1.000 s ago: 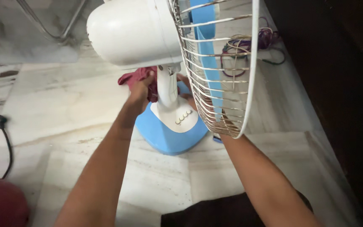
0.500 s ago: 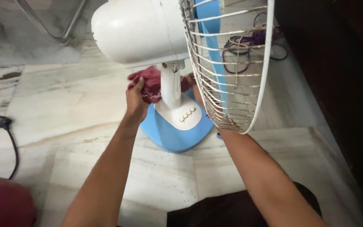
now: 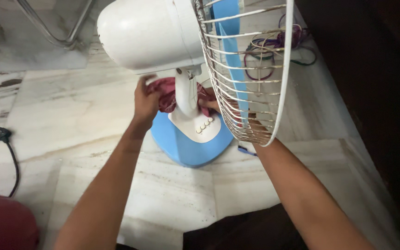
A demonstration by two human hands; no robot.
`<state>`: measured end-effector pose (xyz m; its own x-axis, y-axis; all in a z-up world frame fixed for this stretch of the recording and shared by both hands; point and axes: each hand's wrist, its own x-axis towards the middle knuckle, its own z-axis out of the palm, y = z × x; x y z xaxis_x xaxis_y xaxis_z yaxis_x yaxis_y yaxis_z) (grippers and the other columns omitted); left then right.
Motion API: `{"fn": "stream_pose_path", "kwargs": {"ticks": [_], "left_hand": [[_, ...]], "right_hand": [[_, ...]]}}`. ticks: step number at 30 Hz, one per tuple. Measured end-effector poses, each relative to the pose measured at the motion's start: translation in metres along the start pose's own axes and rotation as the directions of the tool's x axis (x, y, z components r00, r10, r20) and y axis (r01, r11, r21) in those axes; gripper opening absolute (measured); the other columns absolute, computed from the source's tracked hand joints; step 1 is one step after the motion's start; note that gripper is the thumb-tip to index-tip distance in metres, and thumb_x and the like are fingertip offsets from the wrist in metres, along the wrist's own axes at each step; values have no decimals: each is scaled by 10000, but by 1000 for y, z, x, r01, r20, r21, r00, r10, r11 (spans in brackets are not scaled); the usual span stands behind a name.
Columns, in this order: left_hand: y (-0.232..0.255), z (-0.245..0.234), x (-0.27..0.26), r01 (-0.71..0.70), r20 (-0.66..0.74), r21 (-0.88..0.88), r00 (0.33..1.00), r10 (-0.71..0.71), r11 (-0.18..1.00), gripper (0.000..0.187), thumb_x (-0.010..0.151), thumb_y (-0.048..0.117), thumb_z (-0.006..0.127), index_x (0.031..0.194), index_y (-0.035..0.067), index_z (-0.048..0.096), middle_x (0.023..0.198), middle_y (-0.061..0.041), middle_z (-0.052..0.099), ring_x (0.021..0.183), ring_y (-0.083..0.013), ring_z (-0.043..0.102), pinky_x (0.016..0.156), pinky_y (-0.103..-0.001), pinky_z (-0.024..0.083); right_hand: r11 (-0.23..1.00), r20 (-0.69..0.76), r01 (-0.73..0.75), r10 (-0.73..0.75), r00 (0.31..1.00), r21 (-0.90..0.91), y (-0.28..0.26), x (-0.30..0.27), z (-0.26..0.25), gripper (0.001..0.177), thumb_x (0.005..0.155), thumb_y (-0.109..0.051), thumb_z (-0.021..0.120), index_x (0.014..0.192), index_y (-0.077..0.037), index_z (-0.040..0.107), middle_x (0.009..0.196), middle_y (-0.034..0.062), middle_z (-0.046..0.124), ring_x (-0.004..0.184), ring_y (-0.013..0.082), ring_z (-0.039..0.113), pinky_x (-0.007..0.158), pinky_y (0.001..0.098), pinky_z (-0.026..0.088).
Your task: The person cleans the base of a standing fan with a cloth, then uses a toothbrush to scrub the control buttons. They proceed to unscrew and remove the central cap from the fan blades.
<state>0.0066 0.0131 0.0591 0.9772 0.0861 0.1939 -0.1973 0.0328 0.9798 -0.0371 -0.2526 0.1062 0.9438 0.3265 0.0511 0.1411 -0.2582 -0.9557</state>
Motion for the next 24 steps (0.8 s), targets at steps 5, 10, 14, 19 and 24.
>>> {"fn": "stream_pose_path", "kwargs": {"ticks": [5,10,14,19,24], "left_hand": [[-7,-16,-39,-77,50,506,997,60,859,201,937,89,670,1114,36,751,811,-109,741,745,-175,739,697,-322,582],[-9,4,-72,19,-3,362,1000,-20,932,295,934,222,689,1149,22,718,800,-77,746,705,-147,727,667,-300,590],[-9,13,-89,-143,41,373,990,137,917,382,879,246,821,1101,-25,667,872,-117,740,764,-162,685,691,-318,554],[-18,3,-73,91,-118,406,992,-47,909,281,922,214,793,1025,-20,676,840,-138,712,696,-153,619,640,-315,528],[-4,-8,-70,148,-92,-43,984,-151,988,288,920,14,501,1199,49,565,867,-82,682,643,-102,585,557,-298,501]], "right_hand": [[968,-168,195,-222,961,-159,30,-1,8,210,974,-207,754,983,-2,712,911,63,700,852,167,615,795,320,484],[967,-348,226,-254,902,-119,78,8,23,276,1010,-186,679,1239,-35,710,1154,78,747,1056,188,683,942,347,544],[840,-233,122,5,972,529,80,16,35,389,1004,-177,637,1375,-58,619,1289,46,705,1156,172,683,1026,343,552],[880,-197,27,76,978,475,58,-4,25,418,1038,-158,578,1441,-51,558,1341,56,666,1185,202,640,1044,386,512],[733,-363,93,219,906,674,145,6,-15,407,1047,-174,580,1438,-67,547,1355,56,646,1209,196,617,1086,375,480]]}}
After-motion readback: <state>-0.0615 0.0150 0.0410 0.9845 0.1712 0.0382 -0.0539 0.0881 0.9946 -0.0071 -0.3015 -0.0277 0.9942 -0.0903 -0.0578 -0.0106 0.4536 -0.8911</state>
